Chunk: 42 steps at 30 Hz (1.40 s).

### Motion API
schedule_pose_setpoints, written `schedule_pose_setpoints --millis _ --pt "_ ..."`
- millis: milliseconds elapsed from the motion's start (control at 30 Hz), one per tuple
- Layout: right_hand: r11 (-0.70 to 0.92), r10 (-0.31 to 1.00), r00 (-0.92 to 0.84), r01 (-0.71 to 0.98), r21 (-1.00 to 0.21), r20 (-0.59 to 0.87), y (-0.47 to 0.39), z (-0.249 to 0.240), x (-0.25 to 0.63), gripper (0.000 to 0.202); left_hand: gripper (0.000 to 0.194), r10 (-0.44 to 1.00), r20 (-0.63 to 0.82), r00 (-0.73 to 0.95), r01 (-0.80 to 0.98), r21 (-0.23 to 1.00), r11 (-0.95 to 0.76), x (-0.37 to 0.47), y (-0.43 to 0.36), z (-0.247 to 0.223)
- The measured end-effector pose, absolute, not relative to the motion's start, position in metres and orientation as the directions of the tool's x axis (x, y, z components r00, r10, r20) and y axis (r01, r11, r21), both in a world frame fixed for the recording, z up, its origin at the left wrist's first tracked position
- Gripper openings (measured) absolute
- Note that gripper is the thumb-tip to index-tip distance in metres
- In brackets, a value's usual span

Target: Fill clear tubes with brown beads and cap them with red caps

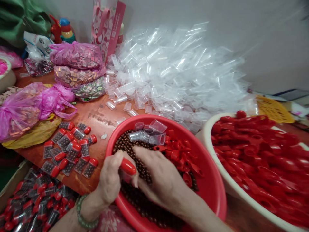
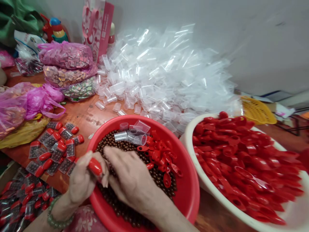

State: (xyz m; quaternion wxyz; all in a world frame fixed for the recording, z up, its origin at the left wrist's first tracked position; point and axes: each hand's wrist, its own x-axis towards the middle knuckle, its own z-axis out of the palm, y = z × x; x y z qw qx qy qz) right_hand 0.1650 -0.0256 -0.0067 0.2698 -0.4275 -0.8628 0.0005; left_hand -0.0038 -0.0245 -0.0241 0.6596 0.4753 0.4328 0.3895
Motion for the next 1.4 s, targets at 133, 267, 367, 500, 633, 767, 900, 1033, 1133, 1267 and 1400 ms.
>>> schedule_pose_setpoints --millis 133,267,367,500,633,767,900,1033,1133,1267,1400 --pt "0.188 0.931 -0.081 0.942 -0.277 0.356 -0.004 -0.013 0.207 0.055 0.054 0.997 0.059 -0.041 0.067 0.996 -0.056 -0.049 -0.005 -0.006" --pt "0.118 0.985 -0.077 0.953 -0.279 0.155 0.015 -0.035 0.236 0.047 0.052 0.947 0.209 -0.246 0.596 0.803 -0.022 -0.107 0.018 -0.025" --pt "0.15 0.981 -0.102 0.935 -0.322 0.163 0.024 -0.046 0.239 0.036 0.047 0.926 0.282 -0.25 0.826 0.562 0.052 -0.127 0.03 -0.04" --pt "0.305 0.931 -0.213 0.899 -0.313 0.295 0.024 -0.038 0.232 0.03 0.042 0.904 0.398 -0.156 0.862 0.501 -0.072 -0.105 0.025 -0.035" --pt "0.438 0.898 -0.419 0.883 -0.17 0.136 0.005 -0.014 0.219 0.011 0.023 0.899 0.369 0.238 0.638 0.638 -0.43 -0.052 0.0 -0.018" --pt "0.507 0.853 -0.497 0.861 0.029 -0.158 -0.02 -0.009 0.2 0.016 0.016 0.753 0.362 0.549 0.513 0.565 -0.646 -0.016 -0.019 -0.017" --pt "0.524 0.803 -0.515 0.85 -0.057 -0.298 -0.016 -0.028 0.187 0.029 0.016 0.757 0.22 0.616 0.619 0.46 -0.637 -0.007 -0.021 -0.025" --pt "0.529 0.758 -0.565 0.825 -0.199 -0.327 0.0 -0.034 0.193 0.019 0.016 0.754 0.088 0.651 0.668 0.406 -0.624 -0.005 -0.019 -0.025" --pt "0.515 0.75 -0.56 0.828 -0.222 -0.352 0.002 -0.027 0.203 0.02 0.017 0.751 0.043 0.659 0.686 0.374 -0.624 -0.003 -0.018 -0.024" --pt "0.473 0.772 -0.485 0.87 -0.14 -0.411 -0.006 -0.028 0.203 0.015 0.021 0.73 -0.037 0.682 0.697 0.333 -0.634 -0.002 -0.017 -0.024" --pt "0.493 0.715 -0.569 0.823 -0.283 -0.407 -0.008 -0.044 0.184 0.024 0.025 0.734 -0.049 0.677 0.708 0.316 -0.631 -0.002 -0.017 -0.024"
